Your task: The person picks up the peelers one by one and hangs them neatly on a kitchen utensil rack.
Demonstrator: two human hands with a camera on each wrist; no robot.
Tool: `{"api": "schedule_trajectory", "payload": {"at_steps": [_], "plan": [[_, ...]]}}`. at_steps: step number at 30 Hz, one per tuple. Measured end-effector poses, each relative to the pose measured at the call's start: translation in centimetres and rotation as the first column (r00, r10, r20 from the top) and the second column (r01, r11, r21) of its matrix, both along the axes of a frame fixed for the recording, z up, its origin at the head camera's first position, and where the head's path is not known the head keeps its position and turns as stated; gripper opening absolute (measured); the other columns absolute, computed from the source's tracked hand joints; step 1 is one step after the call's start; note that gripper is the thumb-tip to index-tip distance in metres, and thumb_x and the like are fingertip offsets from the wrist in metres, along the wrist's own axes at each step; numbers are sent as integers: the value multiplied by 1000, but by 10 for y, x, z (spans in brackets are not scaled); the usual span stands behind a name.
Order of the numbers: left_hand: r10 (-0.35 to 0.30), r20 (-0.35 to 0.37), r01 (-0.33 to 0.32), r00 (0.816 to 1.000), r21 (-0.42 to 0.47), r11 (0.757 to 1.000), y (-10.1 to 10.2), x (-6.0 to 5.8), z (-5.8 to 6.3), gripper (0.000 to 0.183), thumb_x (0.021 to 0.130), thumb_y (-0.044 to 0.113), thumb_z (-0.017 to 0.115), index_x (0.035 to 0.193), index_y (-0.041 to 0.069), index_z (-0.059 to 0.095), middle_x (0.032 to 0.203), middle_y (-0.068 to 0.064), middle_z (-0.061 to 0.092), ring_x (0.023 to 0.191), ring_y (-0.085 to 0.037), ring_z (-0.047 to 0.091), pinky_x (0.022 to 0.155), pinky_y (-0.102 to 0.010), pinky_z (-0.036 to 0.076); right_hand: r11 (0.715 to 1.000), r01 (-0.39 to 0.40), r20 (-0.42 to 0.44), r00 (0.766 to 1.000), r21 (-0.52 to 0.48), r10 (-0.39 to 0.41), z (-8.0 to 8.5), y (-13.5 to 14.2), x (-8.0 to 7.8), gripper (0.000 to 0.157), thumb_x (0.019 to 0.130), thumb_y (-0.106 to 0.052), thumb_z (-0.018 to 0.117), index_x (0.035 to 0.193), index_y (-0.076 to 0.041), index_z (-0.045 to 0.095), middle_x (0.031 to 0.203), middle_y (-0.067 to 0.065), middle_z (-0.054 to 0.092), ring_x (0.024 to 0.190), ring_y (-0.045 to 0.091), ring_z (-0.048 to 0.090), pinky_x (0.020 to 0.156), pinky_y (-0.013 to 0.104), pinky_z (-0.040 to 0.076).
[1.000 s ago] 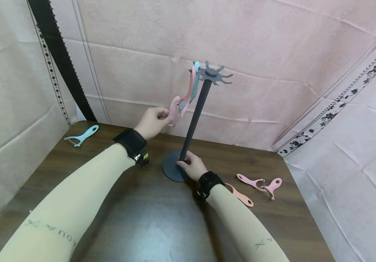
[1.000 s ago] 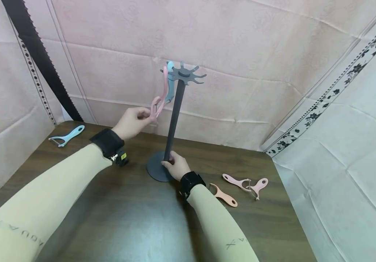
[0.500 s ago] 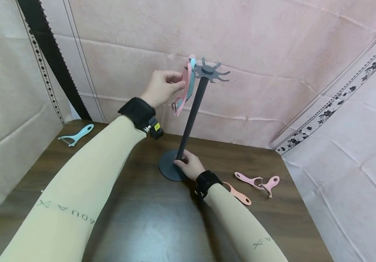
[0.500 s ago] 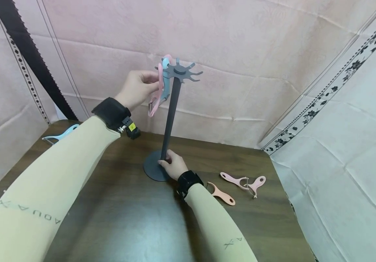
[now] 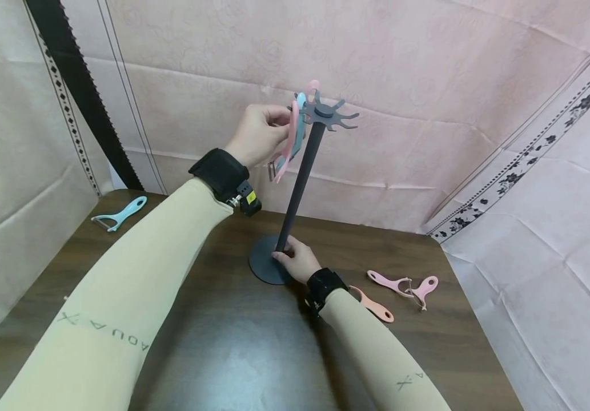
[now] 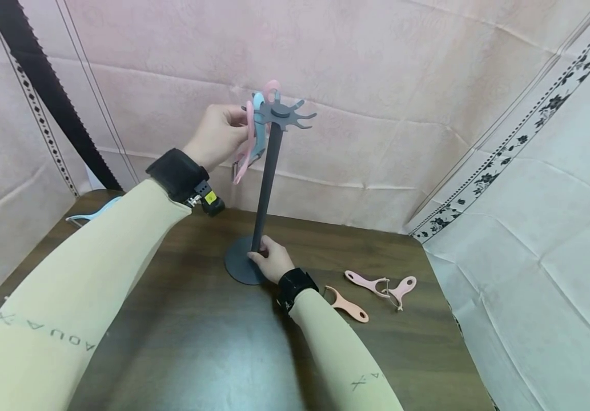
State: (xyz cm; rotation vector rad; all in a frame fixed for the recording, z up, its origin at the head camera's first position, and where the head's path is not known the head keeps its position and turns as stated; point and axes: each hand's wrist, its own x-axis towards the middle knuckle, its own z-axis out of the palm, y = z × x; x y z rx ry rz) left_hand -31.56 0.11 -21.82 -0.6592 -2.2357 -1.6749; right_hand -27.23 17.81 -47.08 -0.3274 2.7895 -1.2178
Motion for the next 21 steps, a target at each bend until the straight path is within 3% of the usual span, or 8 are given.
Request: {"api": "schedule_trajectory", "payload": {"at_steps": [6,13,16,17,21], "plan": [[-32,-24,32,999,3,999,0,1,0,18,91,14,64,104,9,75,87,-6,74,78,-14,62,69,-24,48,1000,-6,-24,1000,5,6,1,0,1,17,91,-29,64,105,-18,63,87,1,71,83,12,61,75,38,51],[-33,38,35,999,-41,999,-2,3,-4,24,92,6,57,109,10,73,86,-7,70,73,-16,57,58,-24,44,1000,-12,-12,1000,6,12,1,-1,1,17,91,-31,64,104,-19,62,89,0,71,85,11,62,78,39,51],[-42,24,43,999,-58,997,-2,4,-6,26,91,1,55,109,9,73,86,-7,68,62,-14,52,49,-21,40,1000,-12,-18,1000,7,12,-1,0,0,17,91,-31,64,104,-19,62,89,0,71,85,11,62,78,40,51],[-42,22,44,999,-69,997,-2,8,-4,27,91,0,54,110,7,72,89,-9,69,61,-14,50,48,-20,39,1000,-10,-18,1000,5,10,-2,0,0,17,91,-31,64,104,-19,62,88,0,71,85,11,62,78,39,51],[-46,-6,45,999,-82,996,-4,6,-8,25,91,-1,54,108,5,72,92,-10,69,62,-15,48,48,-21,37,1000,1,-20,1000,5,-1,-3,0,0,16,90,-31,65,101,-19,62,88,0,71,82,11,61,73,36,50]]}}
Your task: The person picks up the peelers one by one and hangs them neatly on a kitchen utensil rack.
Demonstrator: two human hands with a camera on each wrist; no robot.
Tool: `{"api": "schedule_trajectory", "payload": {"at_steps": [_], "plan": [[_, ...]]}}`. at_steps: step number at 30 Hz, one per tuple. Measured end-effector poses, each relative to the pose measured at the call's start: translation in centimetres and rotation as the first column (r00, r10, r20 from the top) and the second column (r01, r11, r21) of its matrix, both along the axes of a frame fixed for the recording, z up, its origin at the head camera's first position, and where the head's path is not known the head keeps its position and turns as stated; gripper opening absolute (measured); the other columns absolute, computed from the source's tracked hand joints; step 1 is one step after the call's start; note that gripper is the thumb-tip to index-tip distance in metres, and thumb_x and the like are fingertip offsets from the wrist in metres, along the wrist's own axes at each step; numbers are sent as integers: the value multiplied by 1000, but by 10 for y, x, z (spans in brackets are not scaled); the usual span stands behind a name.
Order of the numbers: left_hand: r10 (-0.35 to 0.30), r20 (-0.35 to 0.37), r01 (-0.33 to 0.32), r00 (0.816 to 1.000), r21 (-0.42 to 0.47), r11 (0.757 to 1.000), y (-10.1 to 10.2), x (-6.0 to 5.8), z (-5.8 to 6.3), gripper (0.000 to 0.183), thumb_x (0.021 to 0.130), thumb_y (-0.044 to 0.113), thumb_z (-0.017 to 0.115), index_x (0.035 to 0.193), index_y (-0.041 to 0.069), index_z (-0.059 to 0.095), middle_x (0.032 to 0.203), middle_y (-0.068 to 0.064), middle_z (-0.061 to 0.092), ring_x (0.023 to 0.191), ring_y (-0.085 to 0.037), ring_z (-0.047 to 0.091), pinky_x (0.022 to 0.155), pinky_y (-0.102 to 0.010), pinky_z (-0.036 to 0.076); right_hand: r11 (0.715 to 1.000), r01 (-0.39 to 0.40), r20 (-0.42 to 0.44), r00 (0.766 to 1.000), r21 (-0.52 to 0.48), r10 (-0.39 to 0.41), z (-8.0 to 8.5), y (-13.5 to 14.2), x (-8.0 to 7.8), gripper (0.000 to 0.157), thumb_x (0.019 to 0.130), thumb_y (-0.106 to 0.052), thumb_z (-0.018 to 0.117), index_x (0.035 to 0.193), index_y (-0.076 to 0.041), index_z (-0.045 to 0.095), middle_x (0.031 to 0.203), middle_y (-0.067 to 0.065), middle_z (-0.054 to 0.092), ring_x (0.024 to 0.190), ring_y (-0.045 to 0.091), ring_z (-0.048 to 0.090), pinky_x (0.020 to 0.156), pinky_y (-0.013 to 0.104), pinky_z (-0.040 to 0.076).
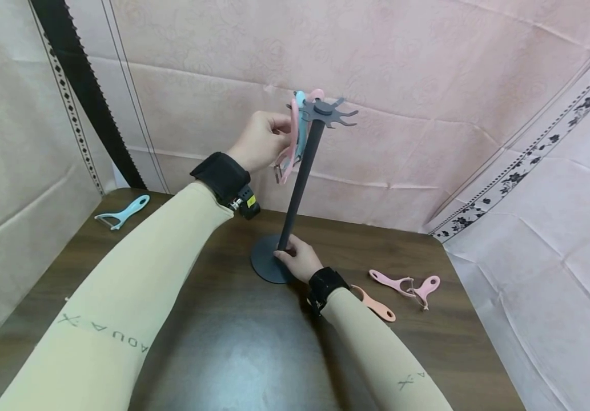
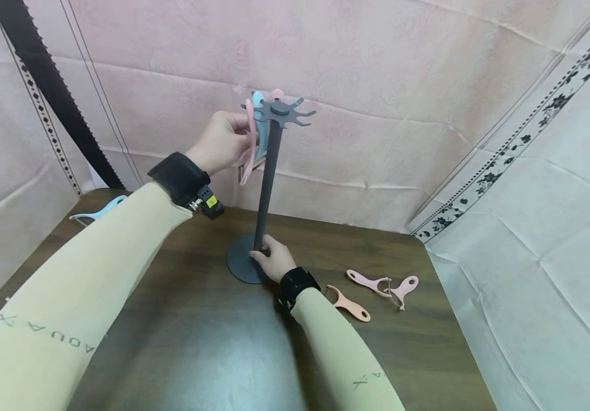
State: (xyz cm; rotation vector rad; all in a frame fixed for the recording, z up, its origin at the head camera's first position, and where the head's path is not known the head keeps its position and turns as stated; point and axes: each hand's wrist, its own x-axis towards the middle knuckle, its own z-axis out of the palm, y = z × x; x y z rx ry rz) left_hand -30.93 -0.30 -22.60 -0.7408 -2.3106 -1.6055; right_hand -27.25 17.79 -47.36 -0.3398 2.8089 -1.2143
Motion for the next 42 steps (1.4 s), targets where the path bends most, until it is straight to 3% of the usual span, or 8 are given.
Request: {"api": "schedule_trajectory", "payload": {"at_steps": [6,15,23,29,35,42], "plan": [[26,10,-26,1000,14,1000,-6,-6,-6,28,89,-3,51,105,5,73,85,-7,67,68,-16,53,49,-21,40,1000,3,-16,1000,20,-3,1,0,0,15,90,-31,65,96,-18,61,89,0,72,80,10,60,71,34,49],[20,30,-19,999,-32,999,-9,2,-6,30,95,6,50,119,9,68,103,-8,71,74,-16,55,51,-23,39,1000,3,-8,1000,19,-3,0,0,1,16,90,-33,65,96,-18,60,88,0,71,81,12,60,70,33,48],[6,14,-5,1000,-39,999,-13,6,-12,30,95,17,58,124,13,65,112,-7,71,90,-7,63,71,-27,54,1000,17,-14,1000,23,-17,2,0,2,16,90,-33,66,94,-19,60,88,0,72,80,12,60,70,34,47],[14,22,-13,1000,-54,998,-20,10,-19,32,97,19,56,128,14,62,123,-5,66,100,-7,60,88,-34,53,1000,14,-19,1000,23,-14,1,-2,3,16,90,-31,65,94,-17,60,88,1,72,81,12,60,72,34,48],[53,46,-48,998,-95,994,-33,13,-37,34,97,22,55,130,17,61,131,0,62,109,-7,53,94,-35,47,1000,21,-20,1000,23,-20,1,-2,4,15,90,-31,65,95,-17,59,89,1,71,82,12,60,73,36,49],[97,7,-95,995,-154,983,-62,18,-67,43,97,26,55,139,15,51,137,-5,56,112,-14,54,98,-41,45,999,16,-25,1000,28,-15,2,-3,3,15,90,-30,65,96,-17,60,88,1,71,82,12,60,74,36,49]]}}
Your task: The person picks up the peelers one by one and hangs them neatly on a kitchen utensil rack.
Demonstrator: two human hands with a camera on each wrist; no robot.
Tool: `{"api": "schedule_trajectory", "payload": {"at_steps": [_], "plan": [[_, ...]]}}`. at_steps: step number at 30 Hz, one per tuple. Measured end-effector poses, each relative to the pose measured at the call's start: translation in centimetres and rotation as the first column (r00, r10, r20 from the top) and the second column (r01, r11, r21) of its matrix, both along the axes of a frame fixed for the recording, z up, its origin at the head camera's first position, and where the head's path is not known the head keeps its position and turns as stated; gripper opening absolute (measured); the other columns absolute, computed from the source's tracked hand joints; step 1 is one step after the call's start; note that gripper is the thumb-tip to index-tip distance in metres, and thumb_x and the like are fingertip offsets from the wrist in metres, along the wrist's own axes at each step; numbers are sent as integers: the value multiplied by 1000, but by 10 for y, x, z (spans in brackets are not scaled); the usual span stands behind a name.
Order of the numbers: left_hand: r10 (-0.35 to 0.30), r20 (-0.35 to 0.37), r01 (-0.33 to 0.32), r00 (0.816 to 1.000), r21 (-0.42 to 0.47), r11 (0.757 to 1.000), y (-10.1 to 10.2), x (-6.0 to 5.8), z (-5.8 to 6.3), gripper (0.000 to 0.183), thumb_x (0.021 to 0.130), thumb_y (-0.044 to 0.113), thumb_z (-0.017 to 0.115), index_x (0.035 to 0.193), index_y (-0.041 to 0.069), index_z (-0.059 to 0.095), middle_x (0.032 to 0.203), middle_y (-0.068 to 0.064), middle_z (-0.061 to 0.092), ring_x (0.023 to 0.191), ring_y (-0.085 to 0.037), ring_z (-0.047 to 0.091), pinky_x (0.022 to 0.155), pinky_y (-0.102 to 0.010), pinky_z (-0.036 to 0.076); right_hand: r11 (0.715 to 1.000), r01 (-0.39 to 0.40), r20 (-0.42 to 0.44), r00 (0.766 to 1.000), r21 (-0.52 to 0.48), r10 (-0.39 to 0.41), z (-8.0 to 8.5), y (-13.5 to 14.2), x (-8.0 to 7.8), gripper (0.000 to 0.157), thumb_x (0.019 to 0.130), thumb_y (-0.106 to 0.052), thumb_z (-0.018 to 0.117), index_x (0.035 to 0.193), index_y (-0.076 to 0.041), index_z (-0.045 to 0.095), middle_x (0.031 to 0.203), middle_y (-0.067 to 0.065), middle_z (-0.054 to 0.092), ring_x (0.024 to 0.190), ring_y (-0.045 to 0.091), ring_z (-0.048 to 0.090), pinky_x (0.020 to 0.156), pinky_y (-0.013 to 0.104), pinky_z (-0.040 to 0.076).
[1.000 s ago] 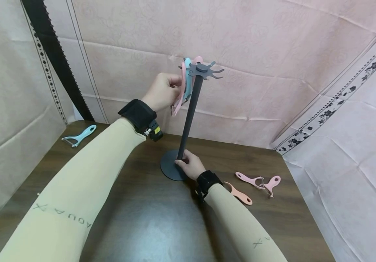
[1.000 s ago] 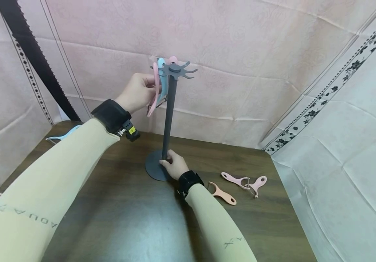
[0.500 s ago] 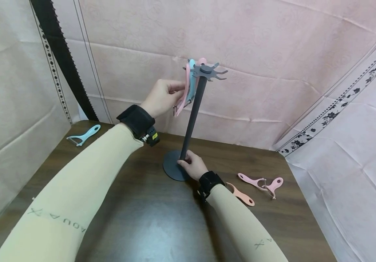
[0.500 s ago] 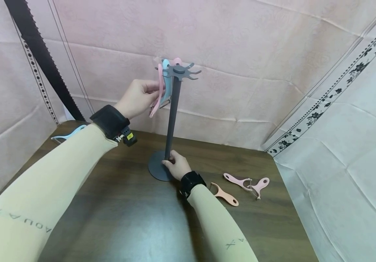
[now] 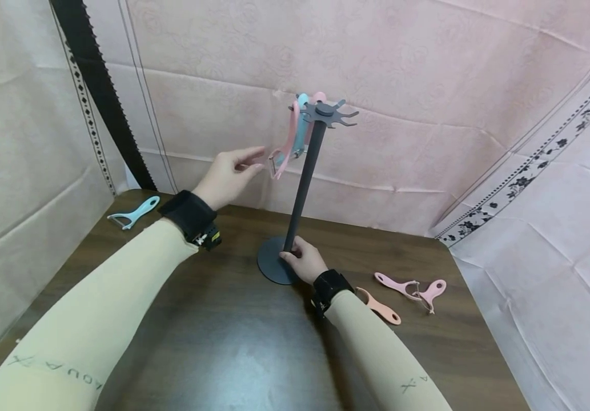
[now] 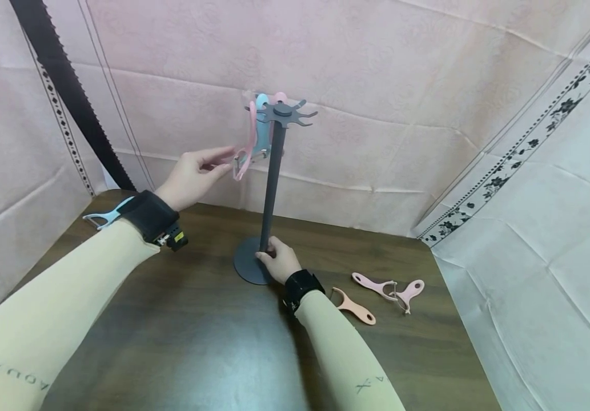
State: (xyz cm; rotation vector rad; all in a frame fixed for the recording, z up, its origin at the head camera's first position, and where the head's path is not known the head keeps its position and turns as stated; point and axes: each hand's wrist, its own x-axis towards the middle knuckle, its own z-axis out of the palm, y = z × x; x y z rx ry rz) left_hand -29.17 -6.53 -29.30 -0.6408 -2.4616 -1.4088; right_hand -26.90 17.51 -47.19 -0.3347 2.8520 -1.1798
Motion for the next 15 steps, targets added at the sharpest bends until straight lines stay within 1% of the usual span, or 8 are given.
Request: {"api": "schedule_trajectory", "payload": {"at_steps": [1,4,8,11,15], "plan": [[0,4,0,1000,-20,1000,-4,0,-5,44,97,28,55,138,14,51,137,-7,56,112,-16,54,98,-42,45,1000,0,1,1000,0,0,0,0,0,15,90,-31,65,96,-17,60,88,1,71,82,12,60,73,36,49],[3,51,3,999,-116,993,-18,2,-18,45,97,33,55,137,14,52,132,-11,59,110,-20,54,96,-46,45,1000,2,2,1000,-2,-2,0,0,0,15,90,-30,65,95,-18,60,88,1,71,82,12,60,73,36,49],[23,119,9,993,-259,966,-39,7,-37,45,95,33,57,135,13,54,127,-15,61,109,-25,55,94,-51,46,1000,2,7,1000,-11,-2,1,0,-1,15,90,-31,65,95,-18,60,87,1,71,81,13,60,73,36,49],[48,157,5,986,-318,948,-57,11,-55,44,94,30,60,133,10,55,128,-16,61,111,-28,55,94,-53,46,1000,-1,10,1000,-15,1,1,0,-1,15,90,-32,65,96,-18,60,87,0,71,82,12,60,73,36,49],[89,198,-10,976,-371,929,-81,15,-82,47,92,31,63,132,8,55,131,-16,58,113,-30,53,93,-55,45,1000,-3,5,1000,-15,4,-1,0,-3,15,90,-32,65,96,-19,60,87,0,71,82,12,60,74,37,49]]}}
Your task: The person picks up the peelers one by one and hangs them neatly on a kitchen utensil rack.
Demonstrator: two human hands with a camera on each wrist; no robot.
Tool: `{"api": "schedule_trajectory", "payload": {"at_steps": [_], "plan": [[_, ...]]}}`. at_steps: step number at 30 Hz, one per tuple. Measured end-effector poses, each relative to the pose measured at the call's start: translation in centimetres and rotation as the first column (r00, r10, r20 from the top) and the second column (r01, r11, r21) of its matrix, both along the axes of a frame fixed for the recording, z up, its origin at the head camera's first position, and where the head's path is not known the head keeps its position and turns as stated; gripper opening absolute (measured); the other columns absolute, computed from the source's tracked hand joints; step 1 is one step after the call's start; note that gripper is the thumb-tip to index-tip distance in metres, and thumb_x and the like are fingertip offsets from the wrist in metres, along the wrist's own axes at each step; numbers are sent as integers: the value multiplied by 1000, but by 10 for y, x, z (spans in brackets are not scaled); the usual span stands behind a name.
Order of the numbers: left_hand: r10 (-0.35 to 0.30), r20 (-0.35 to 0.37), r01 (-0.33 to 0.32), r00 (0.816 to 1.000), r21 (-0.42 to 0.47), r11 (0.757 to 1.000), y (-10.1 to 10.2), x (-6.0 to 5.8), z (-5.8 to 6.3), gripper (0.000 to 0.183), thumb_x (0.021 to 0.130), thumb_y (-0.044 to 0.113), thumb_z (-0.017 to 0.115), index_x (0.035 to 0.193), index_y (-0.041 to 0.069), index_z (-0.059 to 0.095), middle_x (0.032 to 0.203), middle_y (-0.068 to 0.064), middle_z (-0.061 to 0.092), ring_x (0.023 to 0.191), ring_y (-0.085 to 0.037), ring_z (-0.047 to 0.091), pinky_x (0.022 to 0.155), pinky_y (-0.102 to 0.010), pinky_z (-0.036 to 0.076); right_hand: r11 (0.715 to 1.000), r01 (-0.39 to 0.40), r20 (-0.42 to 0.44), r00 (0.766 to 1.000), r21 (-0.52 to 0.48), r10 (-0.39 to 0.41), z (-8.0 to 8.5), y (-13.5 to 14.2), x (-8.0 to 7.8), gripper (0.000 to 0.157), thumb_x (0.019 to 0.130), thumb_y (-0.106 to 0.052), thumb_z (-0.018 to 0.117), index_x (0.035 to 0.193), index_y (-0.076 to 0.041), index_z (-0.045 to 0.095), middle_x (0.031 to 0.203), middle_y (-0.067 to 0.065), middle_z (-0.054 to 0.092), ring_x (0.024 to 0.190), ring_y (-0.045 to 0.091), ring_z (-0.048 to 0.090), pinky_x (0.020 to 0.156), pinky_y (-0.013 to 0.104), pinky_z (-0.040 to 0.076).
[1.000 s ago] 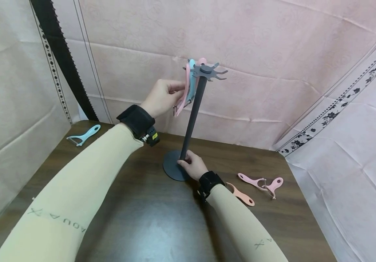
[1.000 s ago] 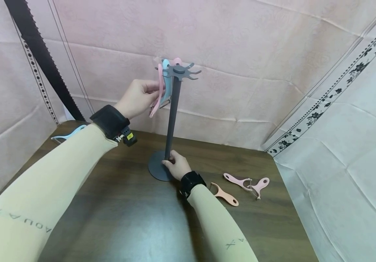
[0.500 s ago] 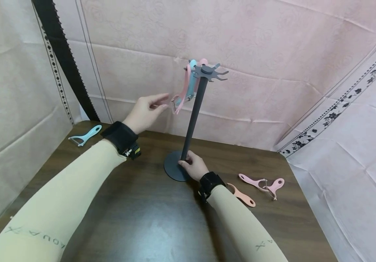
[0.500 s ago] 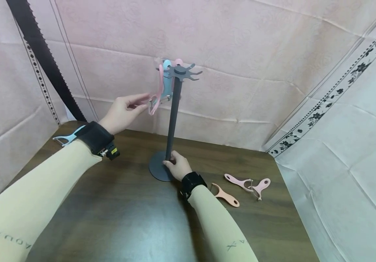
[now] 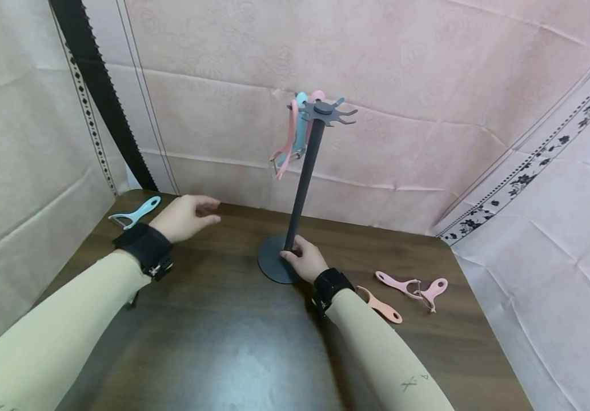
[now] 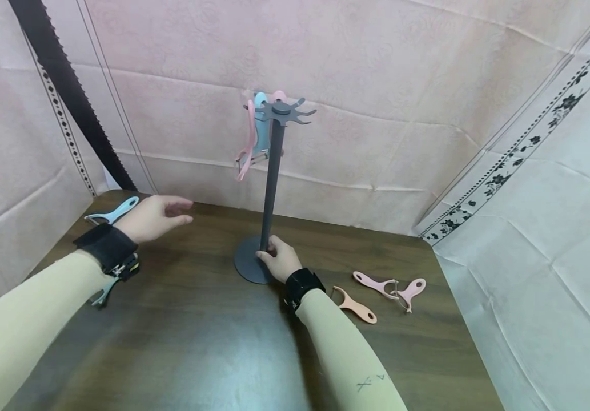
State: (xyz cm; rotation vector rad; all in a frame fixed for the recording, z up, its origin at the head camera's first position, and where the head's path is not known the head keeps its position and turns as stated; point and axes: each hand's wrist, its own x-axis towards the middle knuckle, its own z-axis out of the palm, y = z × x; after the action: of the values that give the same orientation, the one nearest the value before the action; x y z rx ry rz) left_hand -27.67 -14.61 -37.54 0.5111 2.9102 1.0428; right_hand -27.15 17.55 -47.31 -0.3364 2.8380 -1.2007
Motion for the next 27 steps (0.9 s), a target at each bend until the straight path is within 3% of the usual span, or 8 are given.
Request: {"api": "schedule_trajectory", "payload": {"at_steps": [3,6,10,16,21,27], "plan": [[27,31,-25,999,-57,998,-18,4,-18,53,90,36,65,131,4,55,129,-21,58,113,-34,53,92,-57,44,1000,3,1,1000,4,-3,0,0,-1,15,90,-32,65,96,-19,60,87,-1,71,81,12,60,73,36,49],[61,62,-53,996,-129,990,-32,13,-28,60,87,39,67,130,-1,54,128,-27,57,114,-40,51,91,-60,43,1000,9,3,1000,9,-9,1,-1,-1,16,90,-33,65,96,-19,60,87,-1,71,82,12,60,73,36,49],[101,111,-74,989,-224,972,-43,32,-33,63,85,37,70,127,-6,53,126,-32,56,112,-44,51,90,-62,43,1000,7,1,1000,11,-7,3,-1,0,16,90,-33,66,97,-19,61,87,-1,71,82,12,60,74,37,49],[130,134,-85,982,-301,950,-67,52,-44,67,81,40,72,121,-11,54,118,-33,60,102,-44,56,81,-58,47,1000,-7,12,1000,9,6,1,-2,0,15,90,-32,65,99,-20,61,87,0,70,81,13,60,72,35,49],[164,188,-93,968,-338,936,-91,58,-53,74,76,49,73,114,-13,57,109,-33,63,85,-35,58,67,-48,48,1000,-7,35,999,4,7,1,-3,1,16,91,-32,64,100,-20,61,88,0,70,82,13,60,71,35,49],[172,257,-66,951,-375,925,-104,62,-59,81,70,54,76,110,-15,58,102,-32,64,81,-34,58,69,-52,48,1000,4,24,1000,-1,-4,0,-1,1,15,90,-31,65,101,-20,61,88,0,71,83,12,60,73,36,50]]}}
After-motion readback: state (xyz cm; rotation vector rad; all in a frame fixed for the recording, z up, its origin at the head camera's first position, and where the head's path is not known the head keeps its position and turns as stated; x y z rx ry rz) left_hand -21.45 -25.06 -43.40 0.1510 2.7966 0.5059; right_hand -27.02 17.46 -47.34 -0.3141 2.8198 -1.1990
